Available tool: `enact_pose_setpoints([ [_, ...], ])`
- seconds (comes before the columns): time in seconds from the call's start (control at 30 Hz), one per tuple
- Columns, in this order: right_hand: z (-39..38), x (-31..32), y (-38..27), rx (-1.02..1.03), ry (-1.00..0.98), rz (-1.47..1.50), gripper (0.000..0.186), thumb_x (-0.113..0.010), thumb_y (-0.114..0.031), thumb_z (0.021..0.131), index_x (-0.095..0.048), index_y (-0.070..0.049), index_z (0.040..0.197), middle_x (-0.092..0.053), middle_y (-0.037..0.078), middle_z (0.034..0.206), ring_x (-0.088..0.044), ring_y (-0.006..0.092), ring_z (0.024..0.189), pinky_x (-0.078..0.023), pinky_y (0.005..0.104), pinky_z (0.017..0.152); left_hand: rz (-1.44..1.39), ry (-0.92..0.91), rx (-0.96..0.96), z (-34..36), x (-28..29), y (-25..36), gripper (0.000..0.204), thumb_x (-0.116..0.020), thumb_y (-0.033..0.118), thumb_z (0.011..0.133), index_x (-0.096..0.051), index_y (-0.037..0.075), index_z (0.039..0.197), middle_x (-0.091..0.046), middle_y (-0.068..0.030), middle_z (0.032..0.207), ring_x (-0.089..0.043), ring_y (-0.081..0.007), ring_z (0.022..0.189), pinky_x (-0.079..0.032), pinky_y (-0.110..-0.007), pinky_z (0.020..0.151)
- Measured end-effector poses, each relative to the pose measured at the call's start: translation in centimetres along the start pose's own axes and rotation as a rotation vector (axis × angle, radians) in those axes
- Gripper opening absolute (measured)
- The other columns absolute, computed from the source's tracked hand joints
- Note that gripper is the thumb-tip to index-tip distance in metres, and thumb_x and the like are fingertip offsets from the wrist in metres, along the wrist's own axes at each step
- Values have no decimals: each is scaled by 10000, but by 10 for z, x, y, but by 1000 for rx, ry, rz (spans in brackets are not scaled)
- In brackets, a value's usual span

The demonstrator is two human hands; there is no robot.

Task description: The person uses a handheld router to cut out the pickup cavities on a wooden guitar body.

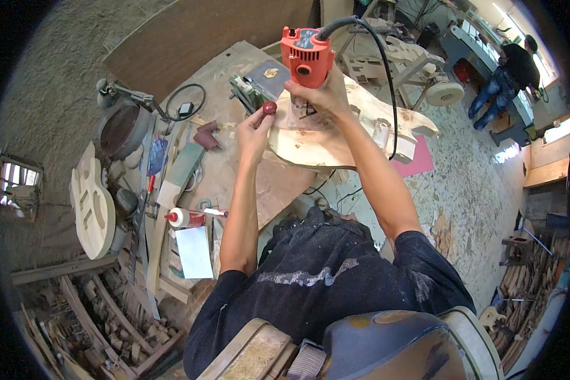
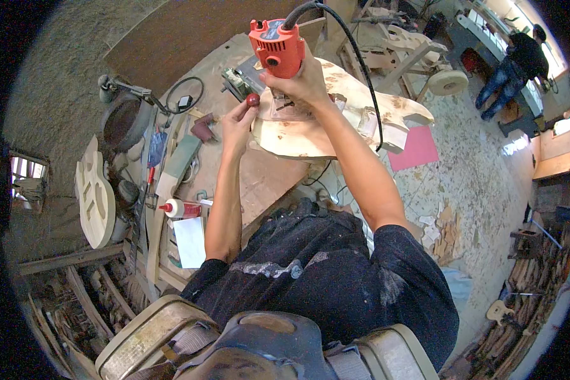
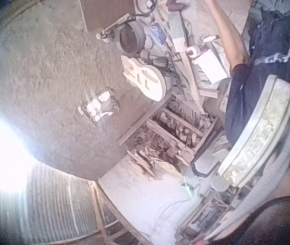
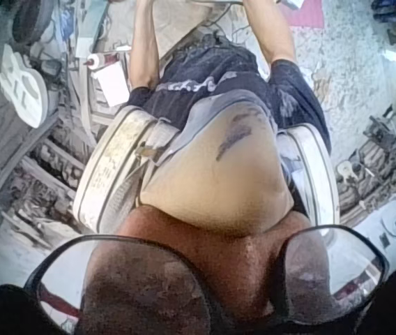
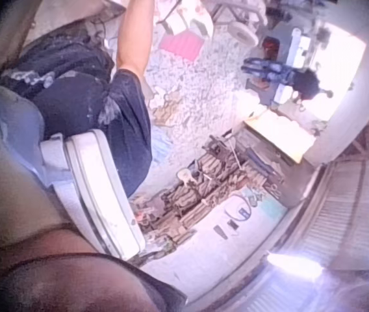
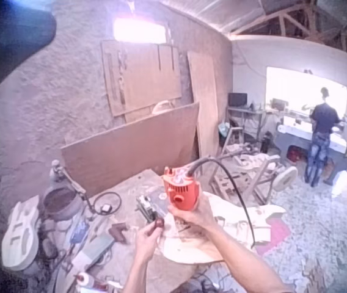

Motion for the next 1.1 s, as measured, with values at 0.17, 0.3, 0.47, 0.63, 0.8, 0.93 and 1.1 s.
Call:
enact_pose_setpoints([
  [0.17, 5, 14, -18, 109, 50, -29, 613, -929, -288, 711, -630, -20, 1174, -706, 55, 1017, -675, 148, 916, -550, 312, 828, 13, -10, -36, 0, 3, 21, 498, -731, 121, 956, -594, -59, 1400, -718, -162, 1241, -688, -175, 1090, -533, -303, 964],
  [0.3, 28, 61, -32, 52, 129, -96, 634, -952, -284, 698, -653, -22, 1191, -734, 89, 1102, -709, 192, 969, -565, 348, 875, 184, 80, -281, 10, 5, 134, 565, -758, 232, 938, -596, -51, 1399, -678, -168, 1336, -648, -214, 1215, -490, -325, 1045],
  [0.47, 42, 81, -128, 334, 146, -308, 359, -880, -112, 798, -694, 11, 1080, -751, 63, 947, -714, 140, 814, -586, 280, 703, 186, -230, -1221, -30, -75, 357, 419, -791, 259, 899, -702, -30, 1189, -754, -165, 1095, -723, -217, 981, -559, -336, 859],
  [0.63, 28, 106, -161, 257, 295, -165, 513, -873, -64, 722, -654, 22, 1178, -717, 77, 1113, -687, 149, 994, -565, 308, 888, 334, -353, -1393, -80, -126, 411, 211, -782, 158, 886, -766, 4, 1030, -762, -132, 975, -726, -185, 890, -562, -318, 813],
  [0.8, 19, 115, -182, 320, 277, -307, 509, -871, -56, 717, -653, 28, 1170, -718, 67, 1060, -687, 134, 933, -572, 295, 816, 257, -417, -1279, -79, -141, 418, 133, -766, 105, 875, -768, -16, 930, -764, -127, 866, -742, -189, 819, -569, -310, 757],
  [0.93, 14, 126, -180, 283, 348, -358, 497, -874, -52, 711, -653, 23, 1150, -707, 59, 1029, -679, 130, 894, -568, 291, 786, 276, -498, -1527, -90, -150, 429, 130, -760, 90, 856, -763, -24, 919, -764, -140, 843, -749, -202, 820, -580, -319, 761],
  [1.1, 9, 137, -181, 339, 374, -353, 443, -876, -55, 713, -651, 8, 1089, -684, 29, 968, -656, 110, 831, -556, 266, 734, 307, -572, -1470, -72, -166, 432, 126, -747, 67, 845, -756, -36, 917, -759, -149, 858, -749, -231, 823, -584, -342, 793],
])
Point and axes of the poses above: each hand's wrist, its own z-axis towards the middle knuckle, its own x-axis out of the back of the hand, y = z × x, the point moved 8 cm from there along z, towards the middle knuckle
